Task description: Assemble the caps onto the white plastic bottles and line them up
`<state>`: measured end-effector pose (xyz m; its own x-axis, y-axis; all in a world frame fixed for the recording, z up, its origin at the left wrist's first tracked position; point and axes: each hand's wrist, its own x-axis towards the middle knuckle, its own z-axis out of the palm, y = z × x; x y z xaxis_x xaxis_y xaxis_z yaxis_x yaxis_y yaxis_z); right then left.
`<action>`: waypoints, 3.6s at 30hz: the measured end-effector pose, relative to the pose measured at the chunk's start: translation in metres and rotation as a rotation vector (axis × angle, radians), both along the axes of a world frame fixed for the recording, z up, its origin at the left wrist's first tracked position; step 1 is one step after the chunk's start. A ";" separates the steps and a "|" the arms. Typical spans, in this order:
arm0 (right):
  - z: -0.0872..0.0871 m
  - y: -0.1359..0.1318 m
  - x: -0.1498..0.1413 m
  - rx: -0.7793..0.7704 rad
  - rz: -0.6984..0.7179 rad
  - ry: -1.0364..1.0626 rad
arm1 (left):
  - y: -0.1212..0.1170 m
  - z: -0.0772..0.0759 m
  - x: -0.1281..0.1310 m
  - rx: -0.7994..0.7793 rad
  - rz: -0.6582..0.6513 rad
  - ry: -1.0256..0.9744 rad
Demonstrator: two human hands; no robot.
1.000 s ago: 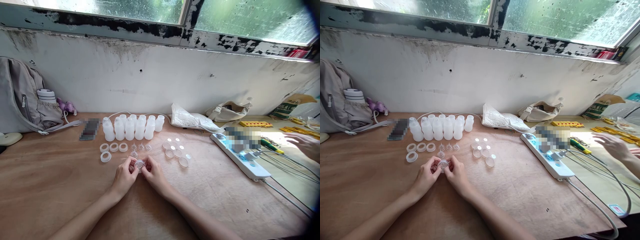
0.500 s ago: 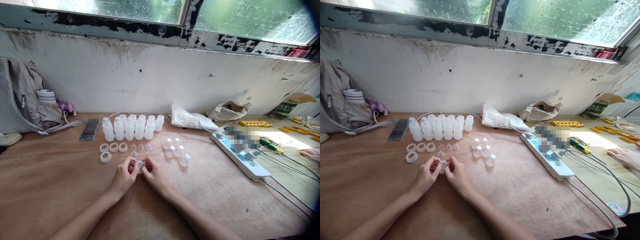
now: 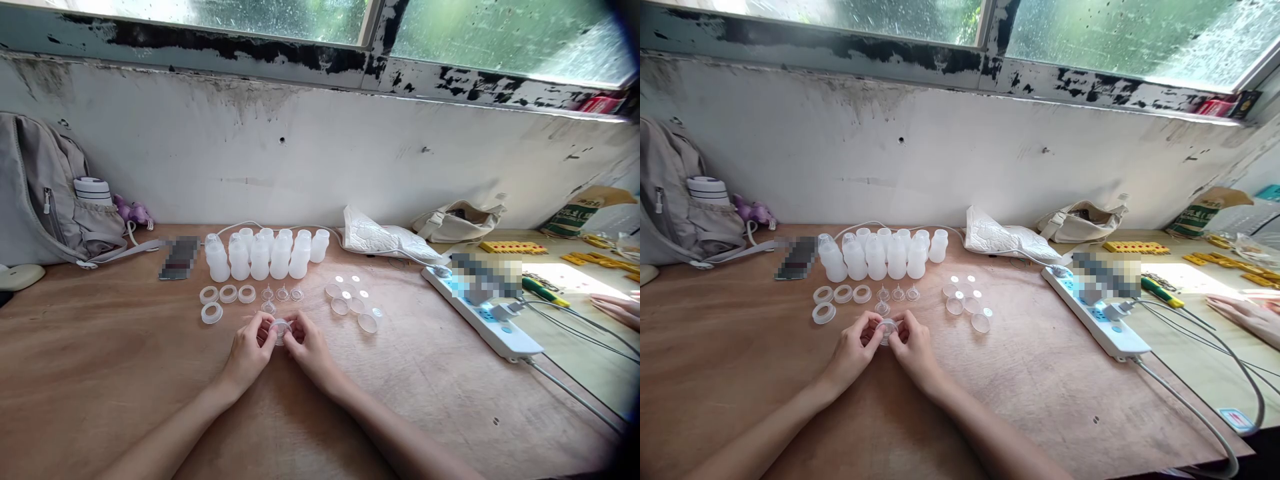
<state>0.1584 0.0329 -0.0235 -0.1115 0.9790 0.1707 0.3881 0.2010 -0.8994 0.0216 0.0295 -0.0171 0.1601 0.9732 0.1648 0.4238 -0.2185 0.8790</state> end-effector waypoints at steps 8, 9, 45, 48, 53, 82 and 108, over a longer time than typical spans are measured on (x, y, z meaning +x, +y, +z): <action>0.004 -0.002 -0.001 0.017 0.058 0.018 | 0.000 -0.004 0.000 0.036 0.005 0.018; 0.004 -0.002 -0.001 0.016 0.057 0.021 | 0.000 -0.004 0.000 0.041 0.004 0.026; 0.002 -0.002 -0.002 0.011 0.050 -0.010 | -0.001 -0.001 -0.001 0.049 0.013 0.130; 0.001 -0.002 -0.003 0.036 0.044 -0.034 | -0.001 -0.003 -0.001 0.071 0.016 0.139; 0.003 -0.003 0.000 0.056 0.061 0.014 | -0.003 -0.003 -0.001 0.124 0.029 0.133; 0.005 0.009 0.008 -0.119 0.093 0.339 | 0.007 0.003 -0.008 0.052 -0.116 0.071; 0.036 0.163 0.099 0.284 -0.377 -0.511 | 0.008 -0.002 -0.013 0.346 -0.045 -0.049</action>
<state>0.2571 0.1954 0.0127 0.0925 0.8920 0.4424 0.8382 0.1700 -0.5181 0.0085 0.0380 -0.0191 0.1857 0.8503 0.4925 0.3658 -0.5250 0.7685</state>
